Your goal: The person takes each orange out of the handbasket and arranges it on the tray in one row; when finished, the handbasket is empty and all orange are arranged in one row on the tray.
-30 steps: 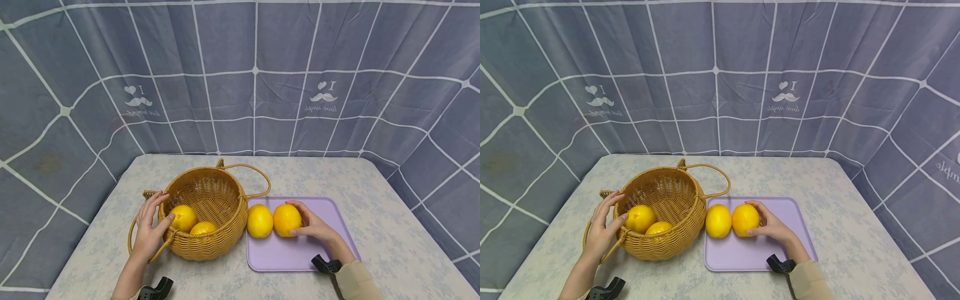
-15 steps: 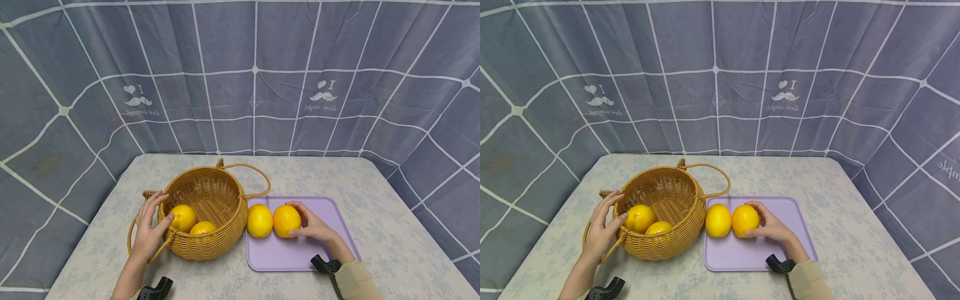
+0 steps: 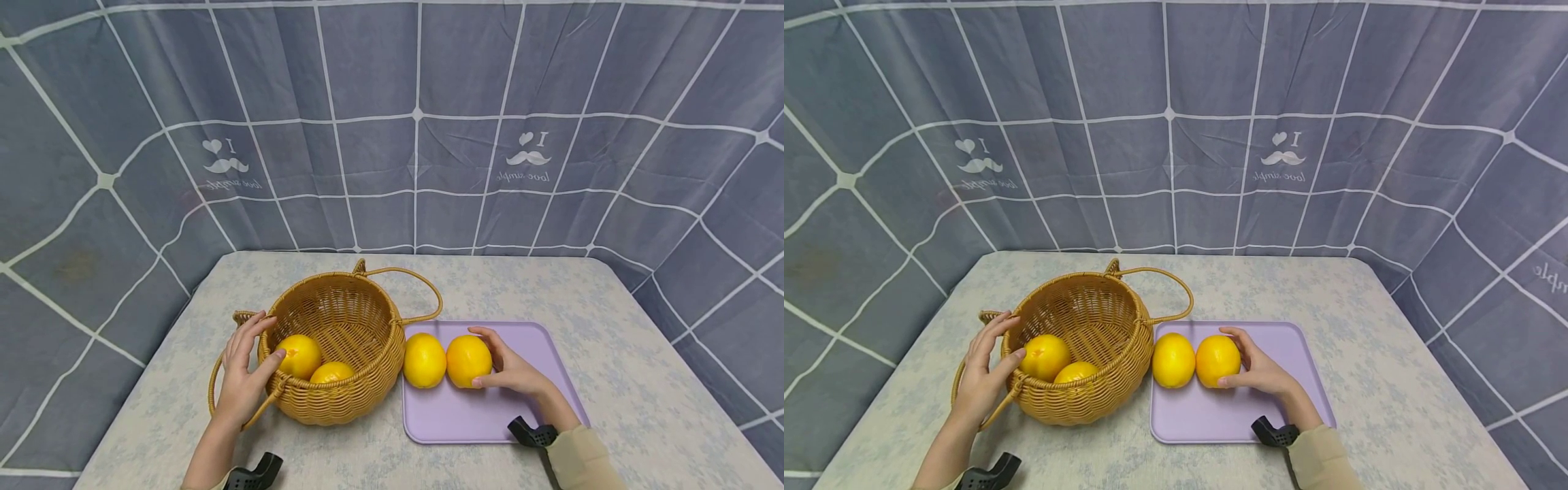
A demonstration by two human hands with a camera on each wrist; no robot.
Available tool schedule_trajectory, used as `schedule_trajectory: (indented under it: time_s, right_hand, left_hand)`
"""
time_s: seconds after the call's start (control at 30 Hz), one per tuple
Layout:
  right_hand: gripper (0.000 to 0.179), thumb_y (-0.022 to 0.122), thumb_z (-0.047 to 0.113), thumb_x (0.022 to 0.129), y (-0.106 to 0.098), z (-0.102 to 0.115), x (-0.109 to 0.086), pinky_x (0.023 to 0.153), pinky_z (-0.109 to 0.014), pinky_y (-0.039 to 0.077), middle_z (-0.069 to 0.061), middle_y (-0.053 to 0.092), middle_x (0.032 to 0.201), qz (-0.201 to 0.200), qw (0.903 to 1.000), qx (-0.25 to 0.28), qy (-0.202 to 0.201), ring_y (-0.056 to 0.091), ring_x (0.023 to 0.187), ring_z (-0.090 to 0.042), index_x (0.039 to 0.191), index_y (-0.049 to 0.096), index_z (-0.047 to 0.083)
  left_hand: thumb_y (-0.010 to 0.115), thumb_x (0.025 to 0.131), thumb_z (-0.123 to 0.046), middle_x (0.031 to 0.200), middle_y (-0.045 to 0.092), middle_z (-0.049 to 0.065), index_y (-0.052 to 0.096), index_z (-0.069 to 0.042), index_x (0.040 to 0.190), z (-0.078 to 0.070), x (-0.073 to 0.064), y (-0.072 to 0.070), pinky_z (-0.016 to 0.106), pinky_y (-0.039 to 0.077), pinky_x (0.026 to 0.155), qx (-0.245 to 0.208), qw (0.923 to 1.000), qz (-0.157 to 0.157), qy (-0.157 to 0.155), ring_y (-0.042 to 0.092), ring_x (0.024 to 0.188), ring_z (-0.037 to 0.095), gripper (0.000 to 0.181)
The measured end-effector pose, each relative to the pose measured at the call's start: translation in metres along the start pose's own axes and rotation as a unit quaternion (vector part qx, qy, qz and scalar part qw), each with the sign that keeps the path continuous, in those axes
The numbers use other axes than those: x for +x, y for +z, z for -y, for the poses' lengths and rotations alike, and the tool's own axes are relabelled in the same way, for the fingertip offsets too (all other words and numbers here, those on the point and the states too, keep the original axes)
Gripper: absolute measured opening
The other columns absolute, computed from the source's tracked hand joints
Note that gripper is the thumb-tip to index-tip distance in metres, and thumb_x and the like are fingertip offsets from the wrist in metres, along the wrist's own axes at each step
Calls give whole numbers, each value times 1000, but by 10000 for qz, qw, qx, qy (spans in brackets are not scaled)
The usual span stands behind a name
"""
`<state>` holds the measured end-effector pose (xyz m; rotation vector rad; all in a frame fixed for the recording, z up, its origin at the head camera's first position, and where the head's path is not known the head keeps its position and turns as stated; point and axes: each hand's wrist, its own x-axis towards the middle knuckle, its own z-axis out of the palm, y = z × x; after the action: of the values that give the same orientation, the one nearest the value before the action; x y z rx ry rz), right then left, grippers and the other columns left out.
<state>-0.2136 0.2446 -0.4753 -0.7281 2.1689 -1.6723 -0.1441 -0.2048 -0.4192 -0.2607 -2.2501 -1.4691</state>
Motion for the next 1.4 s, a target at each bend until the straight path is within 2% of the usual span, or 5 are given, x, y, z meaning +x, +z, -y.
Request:
schedule_trajectory:
  time_s: [0.4,0.73,0.93,1.2,1.4]
  right_hand:
    - [85,77,13,76,1,-1,0,98,-19,34,-18,38,137,-102,9997,-234,58,43,119,-14,143,25,8]
    - [86,75,15,78,-1,4,1,93,-27,41,-23,35,140,-239,9982,-529,162,42,120,-36,145,21,6]
    - [87,75,13,79,-7,11,-2,93,-25,41,-25,35,140,-337,9960,-802,191,43,120,-42,146,19,7]
    - [79,68,12,86,-11,33,-3,96,-56,38,-29,34,138,-572,9924,-1089,-52,42,121,-45,146,18,11]
    - [70,64,8,89,-7,55,0,98,-50,38,-22,38,138,-859,9908,-957,-416,43,122,-40,145,23,9]
  left_hand:
    - [62,85,-1,145,32,6,50,-5,132,0,0,0,64,0,103,19,10000,-1,-13,14,137,33,48]
    - [62,85,-1,146,31,6,49,-4,132,1,-1,0,65,1,102,17,10000,4,-38,12,138,33,49]
    - [62,85,-1,146,31,5,50,-6,132,1,0,0,65,0,102,18,10000,14,-28,12,138,33,49]
    - [63,85,-1,146,32,9,50,-6,132,1,1,1,65,0,102,30,10000,1,-2,12,137,35,49]
    - [63,85,-1,146,31,11,50,-5,132,1,0,0,65,1,102,31,10000,-1,11,11,137,35,49]
